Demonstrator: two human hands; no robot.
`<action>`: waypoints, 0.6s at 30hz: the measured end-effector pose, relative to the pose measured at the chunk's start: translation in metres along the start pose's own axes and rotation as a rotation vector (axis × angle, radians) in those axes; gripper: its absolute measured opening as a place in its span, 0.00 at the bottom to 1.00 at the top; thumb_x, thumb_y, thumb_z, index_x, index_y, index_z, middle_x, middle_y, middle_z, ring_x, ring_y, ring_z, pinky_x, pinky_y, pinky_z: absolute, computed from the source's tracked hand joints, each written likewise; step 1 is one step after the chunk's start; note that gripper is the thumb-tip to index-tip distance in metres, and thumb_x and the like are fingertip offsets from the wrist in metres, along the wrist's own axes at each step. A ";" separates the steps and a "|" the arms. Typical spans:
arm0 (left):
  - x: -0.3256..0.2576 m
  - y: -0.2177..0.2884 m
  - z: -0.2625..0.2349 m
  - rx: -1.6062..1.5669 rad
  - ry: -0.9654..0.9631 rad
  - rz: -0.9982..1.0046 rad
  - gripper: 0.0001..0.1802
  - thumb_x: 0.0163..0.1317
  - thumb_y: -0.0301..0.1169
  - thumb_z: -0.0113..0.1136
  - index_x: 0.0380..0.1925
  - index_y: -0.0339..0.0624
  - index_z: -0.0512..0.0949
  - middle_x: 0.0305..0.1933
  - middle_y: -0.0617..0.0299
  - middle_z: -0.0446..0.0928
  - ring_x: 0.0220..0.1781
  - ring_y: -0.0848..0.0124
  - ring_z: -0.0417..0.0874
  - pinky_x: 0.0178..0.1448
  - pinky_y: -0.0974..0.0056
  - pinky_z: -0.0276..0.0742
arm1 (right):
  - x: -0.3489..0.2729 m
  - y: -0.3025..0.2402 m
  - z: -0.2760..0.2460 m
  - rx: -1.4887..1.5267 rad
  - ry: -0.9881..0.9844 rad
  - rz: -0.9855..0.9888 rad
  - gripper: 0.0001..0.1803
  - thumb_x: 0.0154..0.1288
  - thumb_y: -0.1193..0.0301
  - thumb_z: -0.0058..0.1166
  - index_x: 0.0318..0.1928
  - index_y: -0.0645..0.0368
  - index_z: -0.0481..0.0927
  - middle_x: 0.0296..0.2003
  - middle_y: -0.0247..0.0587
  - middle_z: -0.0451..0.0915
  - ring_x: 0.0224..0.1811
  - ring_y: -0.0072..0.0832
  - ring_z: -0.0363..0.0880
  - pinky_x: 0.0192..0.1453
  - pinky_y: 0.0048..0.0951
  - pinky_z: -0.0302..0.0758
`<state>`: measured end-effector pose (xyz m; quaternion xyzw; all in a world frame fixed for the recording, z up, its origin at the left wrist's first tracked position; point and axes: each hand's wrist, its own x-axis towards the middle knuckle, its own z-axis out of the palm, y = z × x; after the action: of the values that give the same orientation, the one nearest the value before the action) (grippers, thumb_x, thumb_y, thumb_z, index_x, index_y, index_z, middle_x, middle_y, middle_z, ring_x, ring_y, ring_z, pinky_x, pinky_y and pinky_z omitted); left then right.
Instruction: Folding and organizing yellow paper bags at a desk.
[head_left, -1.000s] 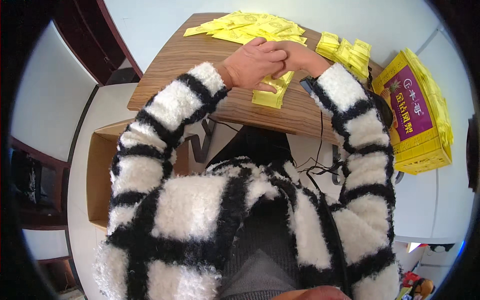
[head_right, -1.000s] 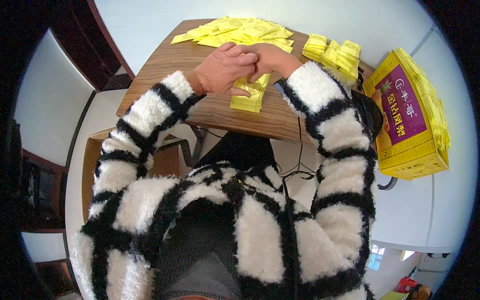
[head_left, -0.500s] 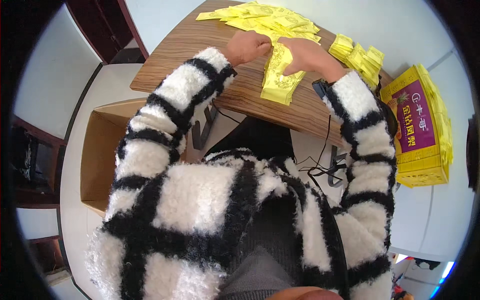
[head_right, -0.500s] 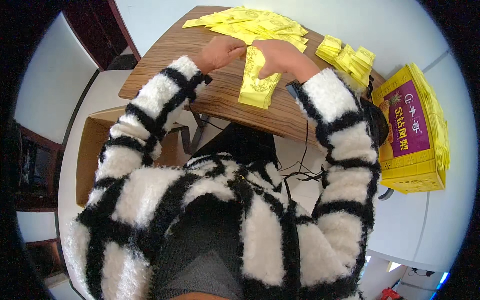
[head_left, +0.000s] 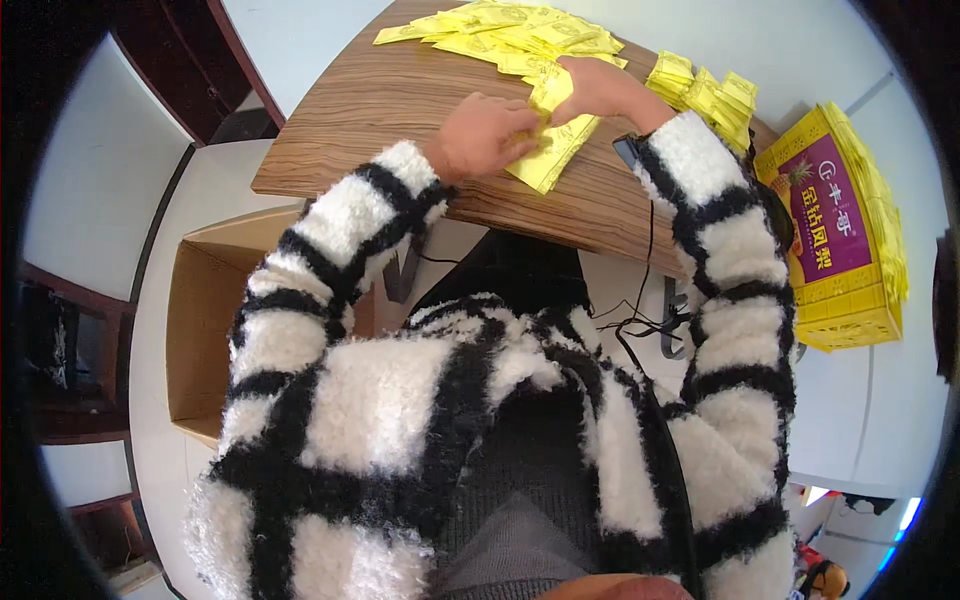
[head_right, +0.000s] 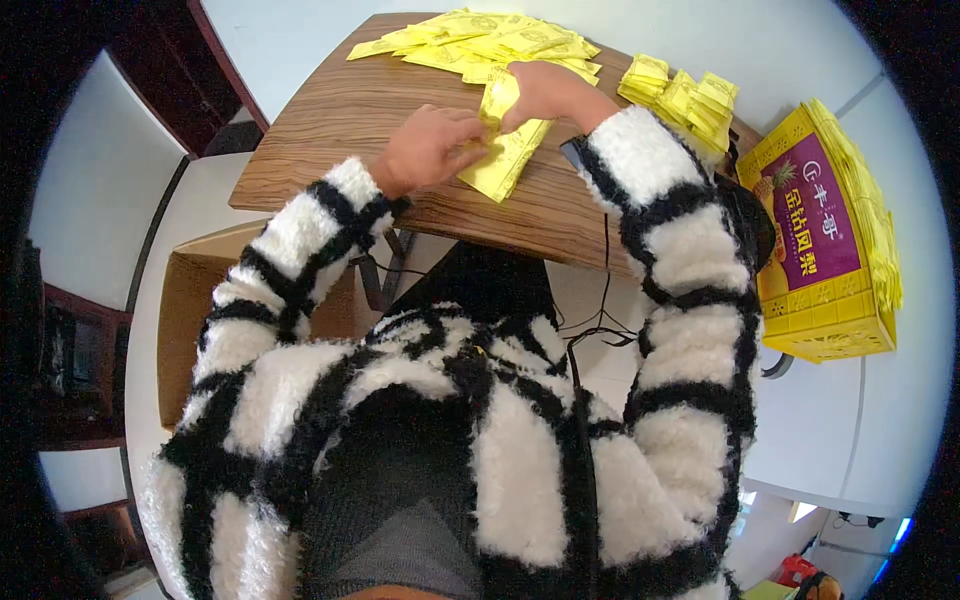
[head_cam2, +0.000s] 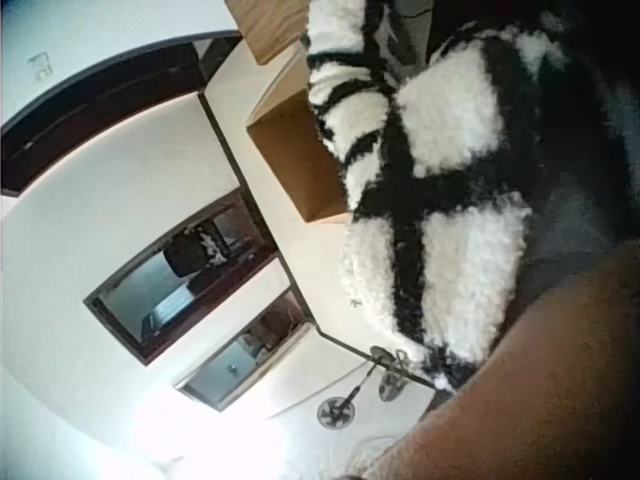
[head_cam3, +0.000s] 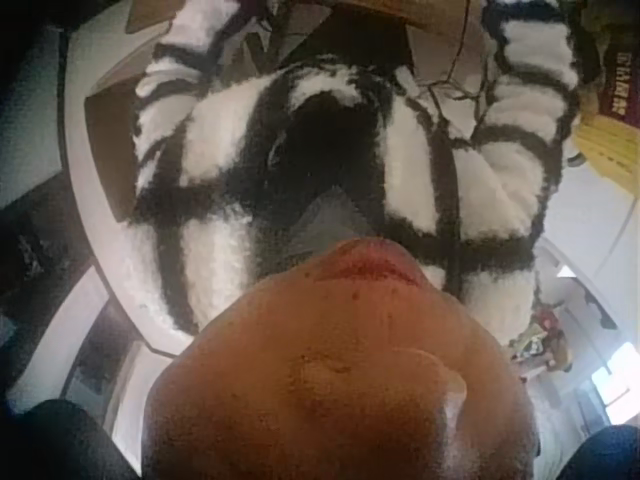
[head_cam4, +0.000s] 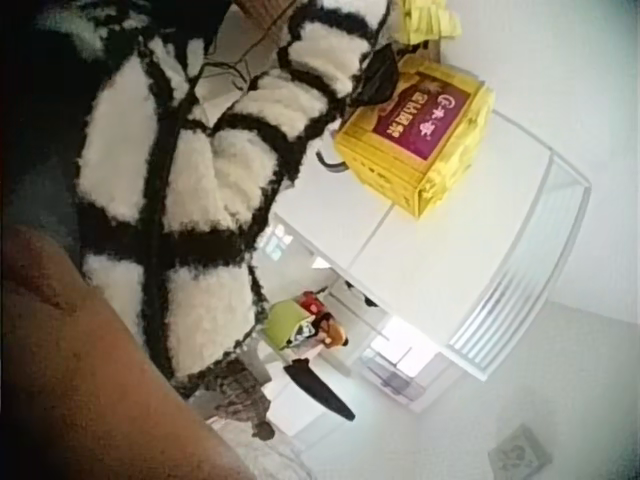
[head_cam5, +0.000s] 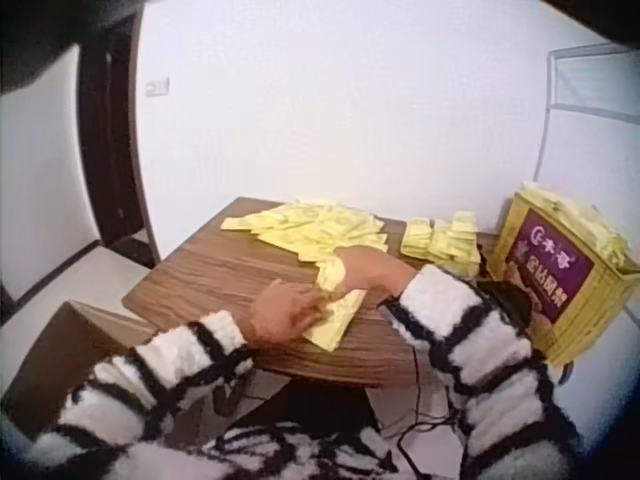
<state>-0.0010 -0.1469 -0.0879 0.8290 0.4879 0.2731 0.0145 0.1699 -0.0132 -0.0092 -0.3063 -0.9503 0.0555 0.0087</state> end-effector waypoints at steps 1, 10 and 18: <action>-0.001 0.006 0.002 0.089 0.043 0.042 0.17 0.63 0.43 0.59 0.42 0.41 0.75 0.41 0.56 0.78 0.38 0.61 0.80 0.45 0.61 0.75 | 0.003 0.000 0.000 -0.001 0.001 0.001 0.50 0.35 0.55 0.72 0.59 0.71 0.70 0.47 0.60 0.80 0.51 0.47 0.79 0.56 0.35 0.74; 0.000 0.064 0.036 0.103 0.125 -0.047 0.32 0.54 0.49 0.64 0.47 0.32 0.71 0.44 0.43 0.73 0.38 0.54 0.82 0.42 0.56 0.79 | 0.014 -0.001 0.016 -0.023 0.103 0.032 0.48 0.35 0.53 0.71 0.55 0.73 0.72 0.48 0.60 0.79 0.50 0.47 0.78 0.54 0.36 0.74; 0.034 0.092 0.061 0.155 -0.066 -0.037 0.33 0.52 0.51 0.65 0.44 0.30 0.75 0.48 0.34 0.74 0.36 0.53 0.83 0.40 0.57 0.81 | 0.014 -0.016 0.002 0.033 -0.025 0.148 0.52 0.35 0.51 0.72 0.56 0.76 0.70 0.51 0.64 0.76 0.53 0.47 0.77 0.56 0.35 0.73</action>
<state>0.1141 -0.1520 -0.0983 0.8271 0.5219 0.2067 -0.0284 0.1492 -0.0177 -0.0100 -0.3748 -0.9240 0.0757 -0.0024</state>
